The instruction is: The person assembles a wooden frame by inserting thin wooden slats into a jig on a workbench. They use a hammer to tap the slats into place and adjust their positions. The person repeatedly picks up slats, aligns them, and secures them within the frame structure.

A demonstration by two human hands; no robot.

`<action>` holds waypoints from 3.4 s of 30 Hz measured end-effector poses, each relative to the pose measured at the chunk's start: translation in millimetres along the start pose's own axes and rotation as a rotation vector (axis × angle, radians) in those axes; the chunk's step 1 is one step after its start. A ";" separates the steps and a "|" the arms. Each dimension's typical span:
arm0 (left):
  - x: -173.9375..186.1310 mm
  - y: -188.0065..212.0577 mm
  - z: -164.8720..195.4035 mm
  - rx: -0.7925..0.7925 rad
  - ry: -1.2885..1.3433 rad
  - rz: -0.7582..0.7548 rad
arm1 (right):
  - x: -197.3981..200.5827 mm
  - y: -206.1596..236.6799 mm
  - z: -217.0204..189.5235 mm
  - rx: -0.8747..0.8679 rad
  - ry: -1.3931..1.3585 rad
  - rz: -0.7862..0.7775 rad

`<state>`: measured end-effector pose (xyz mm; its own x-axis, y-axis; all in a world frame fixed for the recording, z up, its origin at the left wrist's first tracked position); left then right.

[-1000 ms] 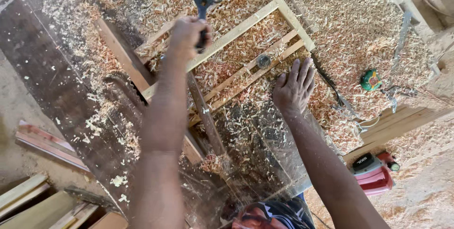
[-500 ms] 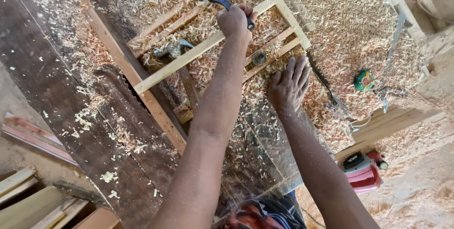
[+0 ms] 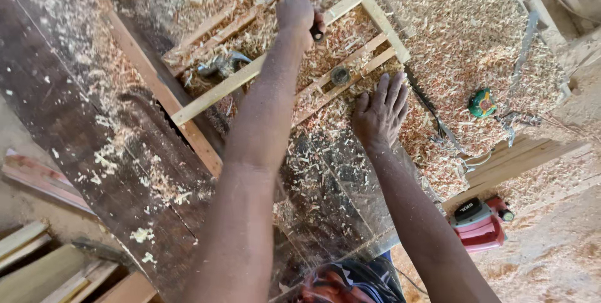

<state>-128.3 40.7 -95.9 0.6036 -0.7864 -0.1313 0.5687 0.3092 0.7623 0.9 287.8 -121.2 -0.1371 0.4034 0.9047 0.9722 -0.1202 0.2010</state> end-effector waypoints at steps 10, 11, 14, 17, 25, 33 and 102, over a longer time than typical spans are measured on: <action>61.1 -8.9 40.8 -0.133 -0.688 -0.164 | -2.6 -1.2 4.4 0.003 0.014 -0.014; 61.5 -10.9 42.8 -0.213 -0.754 -0.109 | -4.0 -1.3 3.9 0.007 0.010 -0.022; 53.2 3.9 63.1 -0.667 -1.121 0.167 | -7.5 -1.0 5.6 -0.032 -0.010 -0.054; 44.1 28.6 68.5 -0.973 -1.421 0.454 | -3.4 -1.4 1.1 -0.011 -0.006 -0.024; 36.7 15.6 51.2 -1.056 -1.725 0.242 | -0.4 -4.0 9.0 0.005 0.054 -0.034; 67.5 28.9 91.5 -1.613 -1.779 0.071 | -2.8 -6.3 12.0 -0.011 0.062 -0.049; 371.1 474.0 -687.0 0.230 -1.259 -0.064 | -57.9 262.9 286.7 -0.161 -0.749 -0.677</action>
<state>749.1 262.8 -218.8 -0.4352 -0.7966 0.4195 0.3915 0.2522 0.8850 318.9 492.9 -228.4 -0.4405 0.8887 0.1268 0.6904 0.2451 0.6807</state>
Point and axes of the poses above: each hand's wrist, its own y-axis away from the middle knuckle, its own x-axis out of the back of the hand, z = x × y, the point moved 10 cm from there along -y, towards the middle knuckle, and after that the axes turned 5 degrees about -y, right-handed, at the moved point
